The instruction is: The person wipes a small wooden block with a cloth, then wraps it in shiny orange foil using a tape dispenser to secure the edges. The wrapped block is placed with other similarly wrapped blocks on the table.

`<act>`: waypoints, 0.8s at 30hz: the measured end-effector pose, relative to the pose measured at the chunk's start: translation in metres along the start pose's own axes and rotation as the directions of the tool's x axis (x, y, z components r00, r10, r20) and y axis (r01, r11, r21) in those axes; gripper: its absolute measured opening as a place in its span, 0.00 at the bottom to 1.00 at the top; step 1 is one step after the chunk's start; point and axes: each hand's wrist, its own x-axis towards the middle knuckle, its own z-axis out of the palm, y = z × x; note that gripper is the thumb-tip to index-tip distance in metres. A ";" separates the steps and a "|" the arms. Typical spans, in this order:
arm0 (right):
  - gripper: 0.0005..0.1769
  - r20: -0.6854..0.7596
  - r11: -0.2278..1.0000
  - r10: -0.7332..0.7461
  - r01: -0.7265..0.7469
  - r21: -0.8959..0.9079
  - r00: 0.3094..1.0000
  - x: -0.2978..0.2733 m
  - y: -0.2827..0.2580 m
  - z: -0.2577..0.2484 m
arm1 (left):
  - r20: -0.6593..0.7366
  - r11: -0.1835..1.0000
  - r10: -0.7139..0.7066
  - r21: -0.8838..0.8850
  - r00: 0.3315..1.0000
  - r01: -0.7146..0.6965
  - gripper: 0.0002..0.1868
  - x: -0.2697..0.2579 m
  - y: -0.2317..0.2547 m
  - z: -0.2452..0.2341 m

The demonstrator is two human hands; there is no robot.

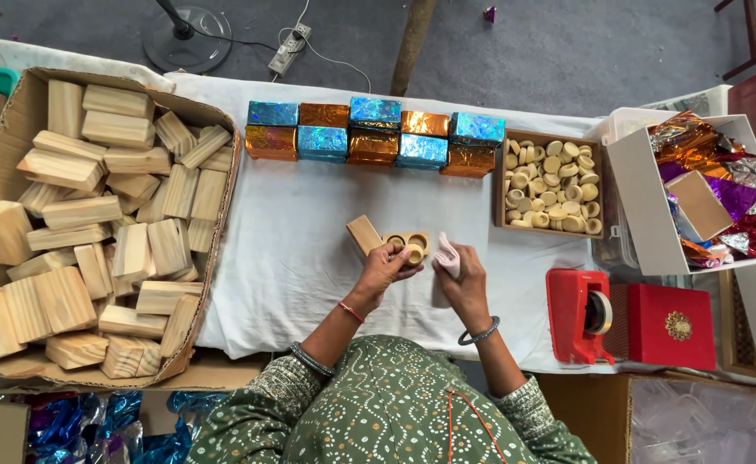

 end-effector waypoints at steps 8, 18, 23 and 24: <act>0.22 0.108 0.989 -0.144 0.146 -0.018 0.984 -0.012 0.011 0.022 | 0.028 0.891 0.079 0.446 0.996 -0.083 0.14 -0.015 -0.005 0.001; 0.15 0.314 0.598 0.405 -0.508 0.620 0.859 -0.051 0.070 0.069 | 0.063 0.773 0.201 0.603 0.978 -0.198 0.12 -0.022 -0.034 -0.021; 0.14 0.205 0.787 0.405 -0.454 0.418 0.891 -0.060 0.090 0.074 | -0.084 0.804 0.120 0.593 0.989 -0.047 0.12 0.012 -0.050 -0.031; 0.14 0.165 0.849 0.390 -0.423 0.316 0.906 -0.059 0.091 0.072 | -0.142 0.822 0.129 0.569 0.981 -0.026 0.11 0.020 -0.051 -0.033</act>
